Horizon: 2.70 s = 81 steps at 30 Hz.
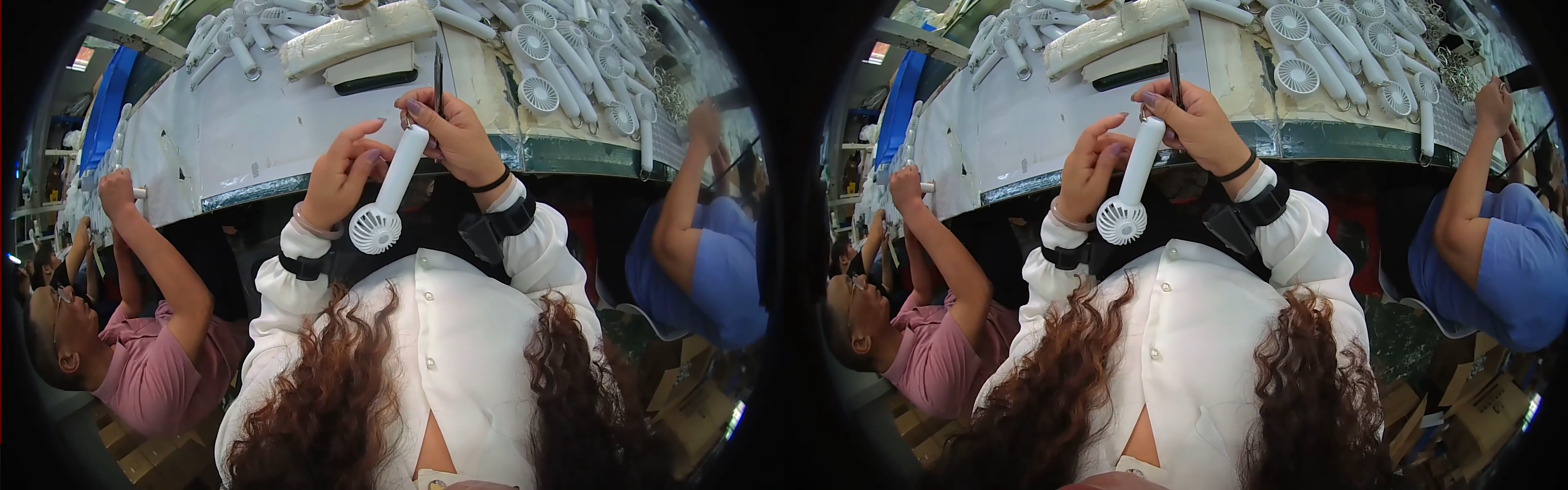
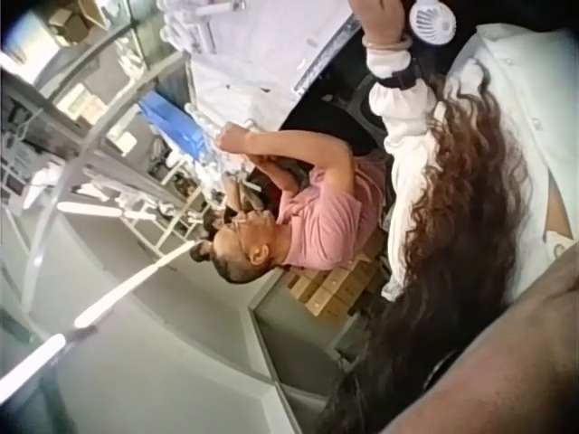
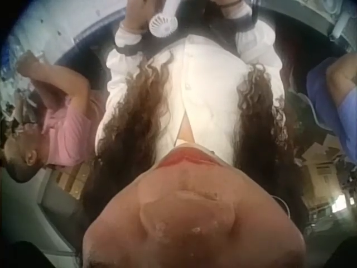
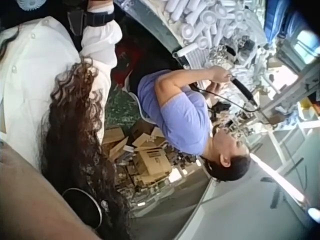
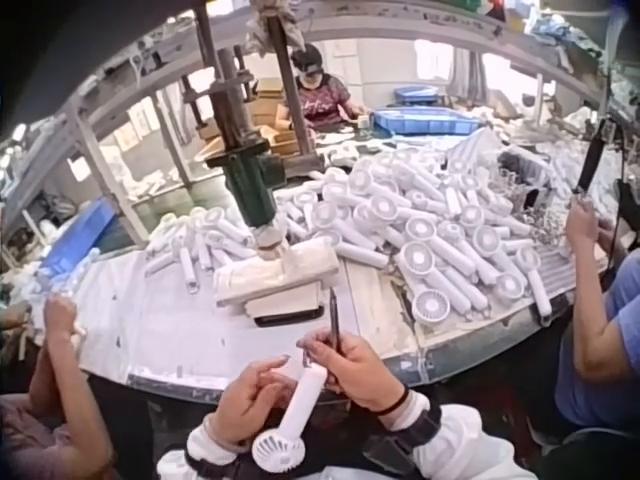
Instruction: Assemble and inspect small handheld fans at a manufacturing workstation.
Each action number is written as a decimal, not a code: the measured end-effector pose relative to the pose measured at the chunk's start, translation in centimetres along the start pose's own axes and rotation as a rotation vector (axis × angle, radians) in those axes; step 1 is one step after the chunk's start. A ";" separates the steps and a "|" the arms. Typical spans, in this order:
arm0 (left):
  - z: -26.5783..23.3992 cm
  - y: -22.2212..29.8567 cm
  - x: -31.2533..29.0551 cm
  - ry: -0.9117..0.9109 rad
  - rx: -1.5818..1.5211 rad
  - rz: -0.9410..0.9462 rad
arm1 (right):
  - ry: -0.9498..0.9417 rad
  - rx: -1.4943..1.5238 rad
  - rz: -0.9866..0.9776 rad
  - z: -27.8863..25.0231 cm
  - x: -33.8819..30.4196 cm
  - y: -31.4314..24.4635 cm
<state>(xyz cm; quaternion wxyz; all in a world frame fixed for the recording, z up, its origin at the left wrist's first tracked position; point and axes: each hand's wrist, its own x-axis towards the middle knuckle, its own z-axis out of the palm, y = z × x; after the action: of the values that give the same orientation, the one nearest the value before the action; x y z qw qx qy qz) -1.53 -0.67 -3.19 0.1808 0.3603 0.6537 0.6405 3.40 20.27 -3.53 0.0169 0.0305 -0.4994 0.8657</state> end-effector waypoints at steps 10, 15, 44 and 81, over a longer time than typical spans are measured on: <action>-0.2 2.1 -0.5 -0.218 -0.075 -0.324 | 0.163 -0.427 -0.175 0.7 0.4 0.2; -0.1 3.7 -1.0 0.024 0.482 -0.227 | 0.219 -0.804 -0.327 -0.2 -1.2 -0.6; 0.1 4.5 -1.9 0.026 0.994 -0.248 | -0.010 -1.024 -0.380 0.1 -0.1 1.2; 0.7 4.2 -2.0 0.067 0.938 -0.267 | -0.006 -1.623 -0.346 0.7 -4.2 0.1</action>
<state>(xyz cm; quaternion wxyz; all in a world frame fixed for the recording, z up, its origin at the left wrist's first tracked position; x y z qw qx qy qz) 1.31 -1.90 0.39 0.0586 0.2949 0.9177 0.2595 7.57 19.66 -3.53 0.1651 0.0875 -0.9571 0.2215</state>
